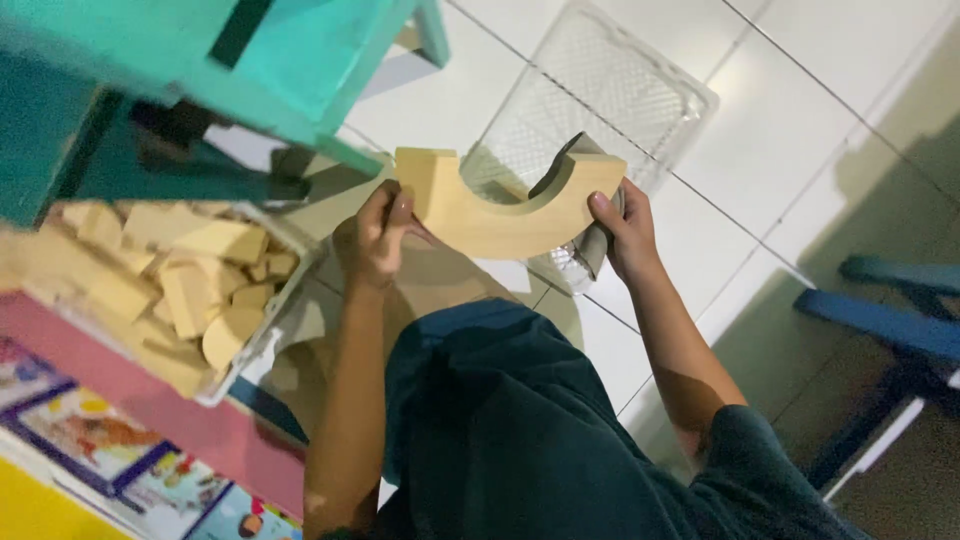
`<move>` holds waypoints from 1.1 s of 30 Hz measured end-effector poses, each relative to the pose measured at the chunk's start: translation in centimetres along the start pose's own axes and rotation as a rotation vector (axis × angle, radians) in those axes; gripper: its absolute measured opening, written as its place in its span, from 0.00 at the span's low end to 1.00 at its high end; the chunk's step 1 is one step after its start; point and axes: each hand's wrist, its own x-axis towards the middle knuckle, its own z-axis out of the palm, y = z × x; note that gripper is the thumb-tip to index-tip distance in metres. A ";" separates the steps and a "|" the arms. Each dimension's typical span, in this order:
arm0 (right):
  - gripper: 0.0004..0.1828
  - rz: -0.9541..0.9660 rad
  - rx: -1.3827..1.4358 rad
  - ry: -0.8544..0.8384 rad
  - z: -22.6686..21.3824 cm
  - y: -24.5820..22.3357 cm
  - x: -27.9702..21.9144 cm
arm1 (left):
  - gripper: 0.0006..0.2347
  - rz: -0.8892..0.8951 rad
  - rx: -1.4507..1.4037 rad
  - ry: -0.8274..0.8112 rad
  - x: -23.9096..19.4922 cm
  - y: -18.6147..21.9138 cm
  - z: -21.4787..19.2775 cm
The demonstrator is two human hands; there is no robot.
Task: The person sits on the floor and sands various wooden pieces using a piece of sandpaper. They pick up each piece from a white plastic basket, sand it, and then place it onto a white plastic tray on the floor.
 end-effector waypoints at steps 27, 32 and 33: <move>0.20 0.289 -0.170 0.468 -15.4 20.0 6.0 | 0.25 -0.525 0.183 -0.425 3.0 -17.8 6.9; 0.31 0.306 -0.388 0.438 -16.3 20.3 6.7 | 0.21 -0.565 0.237 -0.443 2.1 -18.1 7.0; 0.31 0.302 -0.388 0.438 -16.9 20.8 6.8 | 0.21 -0.562 0.237 -0.442 2.2 -18.1 7.2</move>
